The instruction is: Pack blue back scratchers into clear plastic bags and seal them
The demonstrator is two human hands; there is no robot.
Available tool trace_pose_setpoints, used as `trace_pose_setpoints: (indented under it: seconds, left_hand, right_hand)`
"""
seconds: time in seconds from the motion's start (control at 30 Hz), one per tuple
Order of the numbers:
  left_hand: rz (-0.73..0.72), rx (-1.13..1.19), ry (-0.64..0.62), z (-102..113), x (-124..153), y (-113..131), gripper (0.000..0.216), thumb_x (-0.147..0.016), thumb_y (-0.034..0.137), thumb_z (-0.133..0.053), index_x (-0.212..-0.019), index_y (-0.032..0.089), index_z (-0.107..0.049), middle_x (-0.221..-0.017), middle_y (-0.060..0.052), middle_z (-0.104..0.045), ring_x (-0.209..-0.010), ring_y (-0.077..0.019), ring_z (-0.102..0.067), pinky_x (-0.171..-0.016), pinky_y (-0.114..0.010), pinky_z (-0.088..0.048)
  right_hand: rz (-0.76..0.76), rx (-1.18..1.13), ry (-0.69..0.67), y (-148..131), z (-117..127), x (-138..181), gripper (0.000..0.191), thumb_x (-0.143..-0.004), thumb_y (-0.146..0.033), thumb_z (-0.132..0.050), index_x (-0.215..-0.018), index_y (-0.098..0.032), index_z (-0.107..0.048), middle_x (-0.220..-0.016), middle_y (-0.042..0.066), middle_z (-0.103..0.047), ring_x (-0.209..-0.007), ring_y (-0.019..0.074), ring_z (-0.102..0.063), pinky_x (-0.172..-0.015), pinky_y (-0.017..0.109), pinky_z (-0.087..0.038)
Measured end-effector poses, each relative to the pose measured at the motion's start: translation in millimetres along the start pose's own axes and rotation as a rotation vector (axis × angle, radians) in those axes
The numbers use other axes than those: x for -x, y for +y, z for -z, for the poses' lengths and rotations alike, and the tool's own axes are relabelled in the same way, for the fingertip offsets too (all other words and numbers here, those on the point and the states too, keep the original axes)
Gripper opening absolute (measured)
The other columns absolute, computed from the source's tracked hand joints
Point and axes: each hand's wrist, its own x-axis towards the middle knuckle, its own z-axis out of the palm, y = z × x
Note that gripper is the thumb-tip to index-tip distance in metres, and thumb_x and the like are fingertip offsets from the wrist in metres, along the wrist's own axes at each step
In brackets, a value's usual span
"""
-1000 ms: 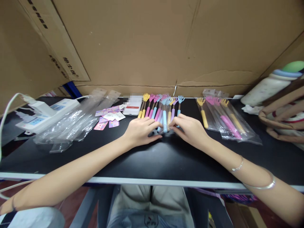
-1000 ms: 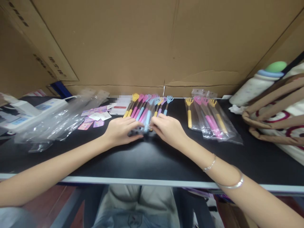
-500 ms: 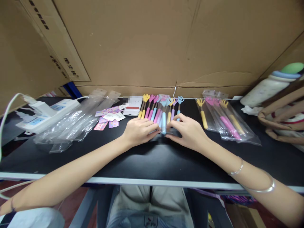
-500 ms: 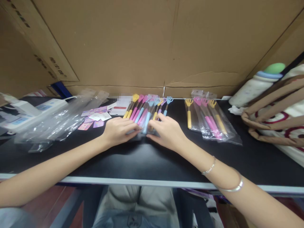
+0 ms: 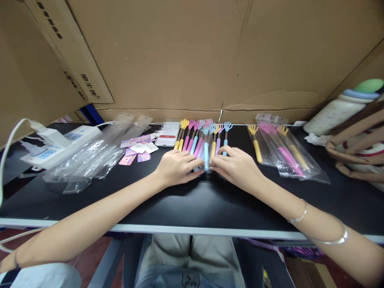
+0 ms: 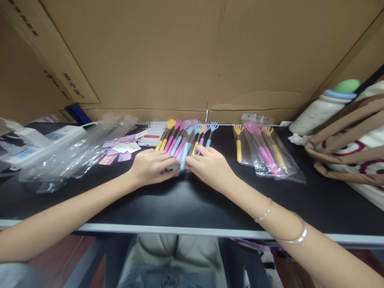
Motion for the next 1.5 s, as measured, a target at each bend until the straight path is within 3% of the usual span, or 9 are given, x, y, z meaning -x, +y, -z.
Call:
trace_pose_setpoints:
  seconds: [0.33, 0.87, 1.1, 1.37, 1.5]
  left_hand:
    - [-0.102, -0.075, 0.172, 1, -3, 0, 0.025, -0.093, 0.027, -0.048, -0.071, 0.021, -0.059, -0.055, 0.004, -0.054, -0.056, -0.0098, -0.051, -0.056, -0.026, -0.030]
    - [-0.074, -0.030, 0.154, -2, -2, 0, 0.026, -0.094, 0.025, -0.045, -0.072, 0.021, -0.060, -0.056, 0.004, -0.057, -0.055, -0.0094, -0.052, -0.054, -0.025, -0.029]
    - [0.039, 0.082, 0.140, -6, 1, 1, 0.029, -0.096, 0.030, -0.041, -0.079, 0.021, -0.061, -0.065, 0.003, -0.065, -0.059, -0.0094, -0.057, -0.053, -0.023, -0.030]
    - [0.205, 0.279, 0.098, -5, -1, 4, 0.022, -0.094, 0.035, -0.047, -0.082, 0.022, -0.060, -0.066, 0.005, -0.063, -0.059, -0.0090, -0.057, -0.051, -0.021, -0.031]
    - [0.218, 0.420, 0.092, -4, -3, 4, 0.017, -0.093, 0.032, -0.051, -0.083, 0.021, -0.059, -0.073, 0.005, -0.064, -0.068, -0.0093, -0.057, -0.057, -0.019, -0.035]
  right_hand:
    - [0.023, 0.007, 0.011, -1, -1, 0, 0.025, -0.096, -0.026, -0.042, -0.083, -0.018, -0.061, -0.081, 0.007, -0.066, -0.083, 0.0182, -0.055, -0.064, 0.028, -0.034]
    - [0.002, -0.026, -0.036, -2, 1, 0, 0.020, -0.094, -0.027, -0.045, -0.085, -0.018, -0.060, -0.082, 0.005, -0.065, -0.085, 0.0196, -0.051, -0.067, 0.030, -0.033]
    - [-0.213, -0.397, -0.140, -3, -3, 0, 0.010, -0.088, -0.028, -0.054, -0.084, -0.019, -0.054, -0.075, 0.002, -0.057, -0.073, 0.0163, -0.050, -0.063, 0.026, -0.036]
    - [-0.367, -0.795, -0.282, -9, -9, 3, 0.021, -0.085, -0.038, -0.058, -0.090, -0.019, -0.051, -0.076, 0.000, -0.058, -0.063, 0.0121, -0.049, -0.060, 0.024, -0.037]
    - [-0.398, -0.988, -0.337, -11, -9, 1, 0.030, -0.086, -0.045, -0.054, -0.095, -0.017, -0.053, -0.076, 0.000, -0.058, -0.062, 0.0120, -0.049, -0.059, 0.025, -0.038]
